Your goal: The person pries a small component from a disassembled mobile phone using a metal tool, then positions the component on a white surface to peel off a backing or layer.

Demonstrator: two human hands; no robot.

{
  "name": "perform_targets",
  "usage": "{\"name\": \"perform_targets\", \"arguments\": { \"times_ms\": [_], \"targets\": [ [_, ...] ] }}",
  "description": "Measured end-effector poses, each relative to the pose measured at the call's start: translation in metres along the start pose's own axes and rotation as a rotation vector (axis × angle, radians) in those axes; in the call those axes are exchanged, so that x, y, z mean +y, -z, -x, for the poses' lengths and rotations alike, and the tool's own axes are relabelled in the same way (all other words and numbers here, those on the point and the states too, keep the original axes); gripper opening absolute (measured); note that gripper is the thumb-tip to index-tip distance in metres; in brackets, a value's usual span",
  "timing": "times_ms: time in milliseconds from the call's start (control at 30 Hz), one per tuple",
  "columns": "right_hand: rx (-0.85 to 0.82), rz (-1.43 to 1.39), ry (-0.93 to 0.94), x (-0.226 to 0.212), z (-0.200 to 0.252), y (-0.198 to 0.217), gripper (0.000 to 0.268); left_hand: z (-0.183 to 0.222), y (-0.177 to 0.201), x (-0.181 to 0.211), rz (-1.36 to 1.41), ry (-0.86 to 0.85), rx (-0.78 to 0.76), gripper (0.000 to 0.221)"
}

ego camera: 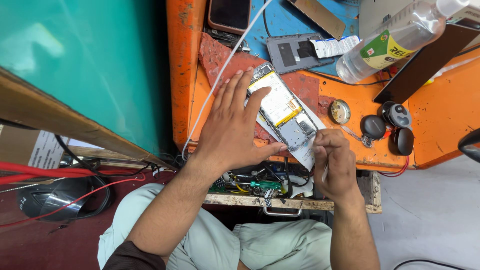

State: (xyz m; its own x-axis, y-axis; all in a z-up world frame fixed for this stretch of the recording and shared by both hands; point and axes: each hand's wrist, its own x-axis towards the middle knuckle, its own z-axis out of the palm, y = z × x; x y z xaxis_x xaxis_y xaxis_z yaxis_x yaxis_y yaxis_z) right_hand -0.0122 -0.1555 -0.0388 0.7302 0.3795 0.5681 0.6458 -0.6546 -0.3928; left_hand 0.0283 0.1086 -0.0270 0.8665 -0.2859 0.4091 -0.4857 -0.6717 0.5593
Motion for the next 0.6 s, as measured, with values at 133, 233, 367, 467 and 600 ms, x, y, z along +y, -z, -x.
{"name": "perform_targets", "arguments": {
  "times_ms": [133, 233, 367, 467, 600],
  "targets": [
    [0.111, -0.266, -0.140, -0.010, 0.031, 0.002, 0.022, -0.001, 0.001, 0.002, -0.007, 0.008, -0.019, 0.111],
    [0.302, -0.347, -0.346, -0.019, 0.062, 0.002, 0.018, -0.002, 0.002, 0.003, -0.026, 0.000, 0.012, 0.107],
    [0.581, -0.588, -0.373, -0.027, 0.095, -0.003, 0.028, -0.001, 0.002, 0.006, -0.021, 0.005, 0.035, 0.100],
    [0.713, -0.732, -0.407, -0.029, 0.107, -0.001, 0.047, 0.000, 0.002, 0.008, -0.042, -0.002, 0.080, 0.094],
    [0.786, -0.657, -0.359, -0.032, 0.106, 0.006, 0.058, -0.001, 0.004, 0.010, -0.017, 0.057, 0.043, 0.084]
  ]
}}
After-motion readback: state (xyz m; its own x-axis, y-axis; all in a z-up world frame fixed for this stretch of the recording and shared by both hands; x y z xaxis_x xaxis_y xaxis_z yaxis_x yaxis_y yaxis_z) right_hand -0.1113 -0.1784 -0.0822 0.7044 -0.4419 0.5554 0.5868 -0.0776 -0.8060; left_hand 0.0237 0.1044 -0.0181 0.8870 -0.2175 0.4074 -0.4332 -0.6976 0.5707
